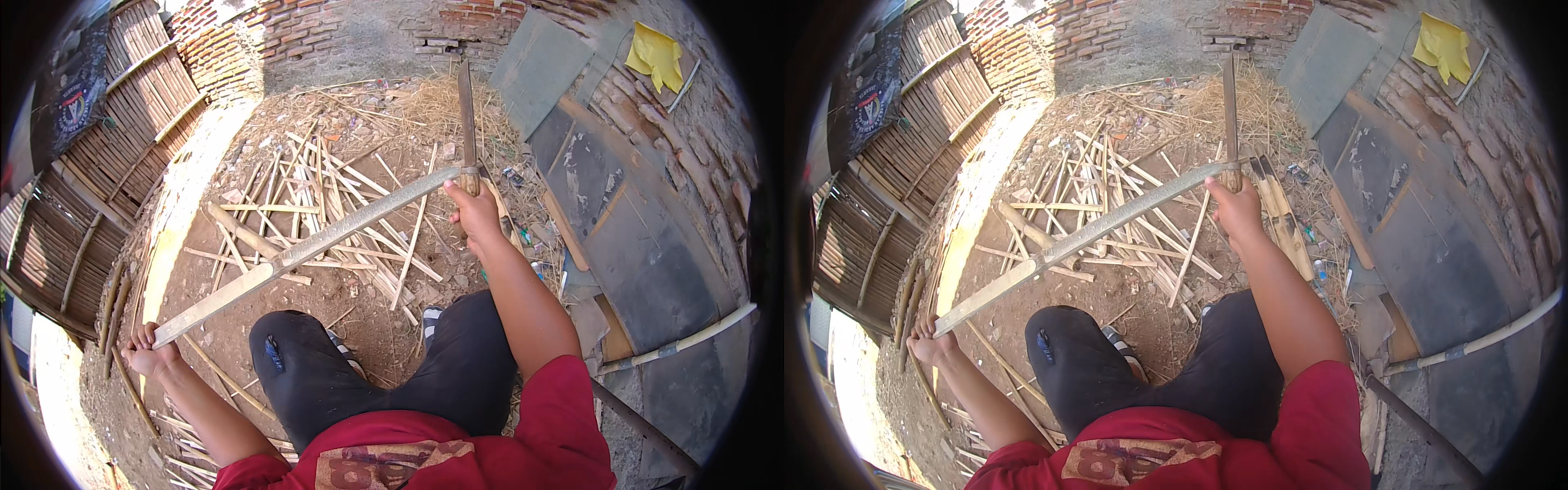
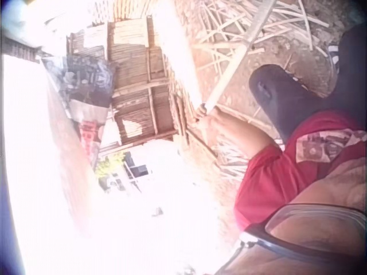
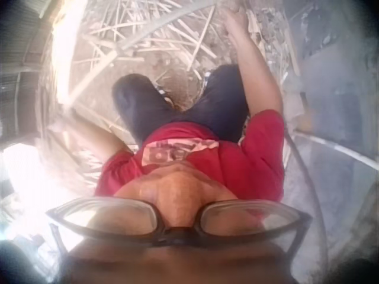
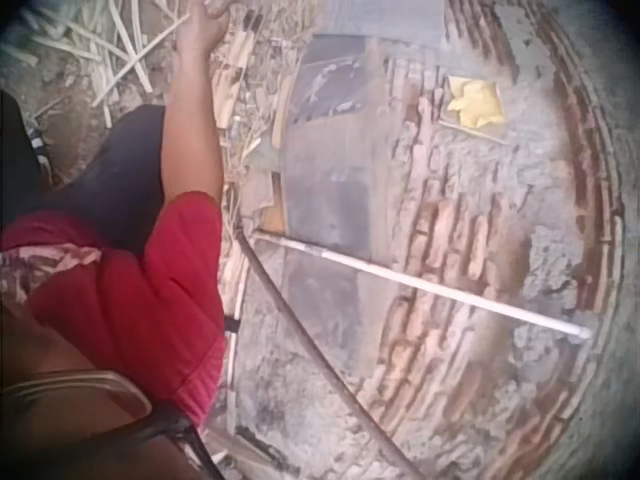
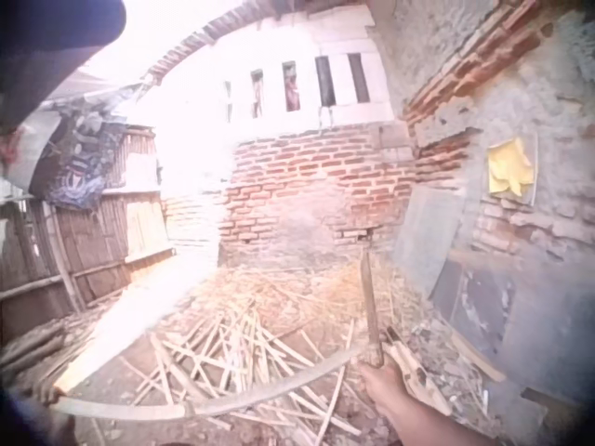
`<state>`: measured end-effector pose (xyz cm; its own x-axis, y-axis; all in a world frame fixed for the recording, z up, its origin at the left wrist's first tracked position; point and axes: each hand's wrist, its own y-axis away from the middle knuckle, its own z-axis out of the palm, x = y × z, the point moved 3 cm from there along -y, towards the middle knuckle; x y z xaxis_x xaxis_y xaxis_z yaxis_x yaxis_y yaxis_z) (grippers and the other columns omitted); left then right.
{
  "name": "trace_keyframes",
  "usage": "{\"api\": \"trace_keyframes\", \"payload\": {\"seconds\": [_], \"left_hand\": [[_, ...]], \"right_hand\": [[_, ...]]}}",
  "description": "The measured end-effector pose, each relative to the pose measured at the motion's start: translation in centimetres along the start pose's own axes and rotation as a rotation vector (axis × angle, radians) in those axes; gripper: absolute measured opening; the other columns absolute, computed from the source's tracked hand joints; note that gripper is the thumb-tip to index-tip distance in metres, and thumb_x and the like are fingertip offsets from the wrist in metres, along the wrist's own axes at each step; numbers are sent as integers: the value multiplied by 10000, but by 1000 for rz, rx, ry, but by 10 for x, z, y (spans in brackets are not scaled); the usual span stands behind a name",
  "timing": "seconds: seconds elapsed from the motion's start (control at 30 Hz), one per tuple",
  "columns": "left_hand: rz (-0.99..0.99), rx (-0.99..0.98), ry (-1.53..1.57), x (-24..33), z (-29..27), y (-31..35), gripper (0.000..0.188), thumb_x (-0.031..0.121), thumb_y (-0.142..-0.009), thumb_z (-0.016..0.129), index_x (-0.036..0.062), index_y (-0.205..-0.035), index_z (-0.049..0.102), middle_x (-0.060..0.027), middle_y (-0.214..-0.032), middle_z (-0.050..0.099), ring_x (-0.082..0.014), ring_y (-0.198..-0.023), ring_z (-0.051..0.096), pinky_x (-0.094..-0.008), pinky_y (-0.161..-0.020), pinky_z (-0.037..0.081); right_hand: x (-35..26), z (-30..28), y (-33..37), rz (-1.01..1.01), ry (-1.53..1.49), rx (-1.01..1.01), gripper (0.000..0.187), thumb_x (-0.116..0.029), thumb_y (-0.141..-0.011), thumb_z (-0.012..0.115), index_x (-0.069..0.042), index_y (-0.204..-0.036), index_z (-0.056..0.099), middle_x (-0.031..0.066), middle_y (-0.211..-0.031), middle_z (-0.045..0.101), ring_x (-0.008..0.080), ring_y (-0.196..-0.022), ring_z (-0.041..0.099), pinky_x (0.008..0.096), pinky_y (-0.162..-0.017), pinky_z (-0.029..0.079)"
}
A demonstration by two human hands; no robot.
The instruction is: The person shaves a bamboo strip with a machete while kneeling on a dirt ground covered in wood debris.
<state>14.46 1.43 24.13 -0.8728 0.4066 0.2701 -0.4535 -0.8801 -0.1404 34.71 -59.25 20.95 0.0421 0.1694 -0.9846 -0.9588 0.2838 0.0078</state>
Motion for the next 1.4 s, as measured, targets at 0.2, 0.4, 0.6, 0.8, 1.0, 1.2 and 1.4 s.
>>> {"api": "trace_keyframes", "payload": {"seconds": [0.2,0.4,0.6,0.8,1.0,1.2,1.4], "left_hand": [[10,-59,-37,32,-66,-23,540,528,-1098,296,129,-759,429,12,-621,341,-134,-503,344,-294,-490,353],[63,178,-471,6,-77,24,450,487,-1102,341,89,-985,514,-86,-922,574,-245,-847,563,-380,-787,524],[-261,269,-813,17,-149,80,601,665,-1028,395,112,-1221,529,-64,-1128,622,-220,-963,622,-381,-802,527],[-953,230,-1348,55,-212,135,808,866,-918,289,113,-804,555,5,-674,507,-157,-563,470,-300,-542,385],[111,-806,-2035,86,-138,164,516,510,-879,755,48,-778,548,-113,-726,560,-255,-684,566,-415,-638,440],[492,-1156,-2315,31,-65,141,687,406,-698,891,69,-1208,576,-153,-1209,584,-364,-1139,558,-486,-987,421],[326,-1186,-2326,0,-85,113,537,352,-753,846,86,-1164,627,-115,-1099,646,-325,-1070,609,-459,-955,428]], "right_hand": [[12,52,-12,62,-218,6,261,-104,-875,753,-11,-1037,570,85,-911,632,147,-564,536,309,-517,475],[41,56,-13,85,-239,38,216,-42,-867,710,-22,-1032,573,75,-873,621,139,-561,523,306,-518,472],[39,47,-7,127,-143,63,205,-30,-864,697,-80,-990,542,11,-807,556,93,-574,480,299,-552,472],[35,44,-6,38,-4,59,221,-63,-858,702,-55,-1037,573,30,-825,577,103,-576,514,294,-535,461],[36,45,-7,5,95,54,277,-110,-840,721,-30,-1074,594,46,-835,584,122,-580,554,291,-531,444],[26,52,-1,-12,40,26,202,-46,-884,698,-51,-1023,551,12,-805,542,86,-554,472,264,-530,447],[22,45,0,-100,50,-13,200,-36,-886,710,-68,-981,536,6,-788,534,86,-538,472,253,-511,438]]}}
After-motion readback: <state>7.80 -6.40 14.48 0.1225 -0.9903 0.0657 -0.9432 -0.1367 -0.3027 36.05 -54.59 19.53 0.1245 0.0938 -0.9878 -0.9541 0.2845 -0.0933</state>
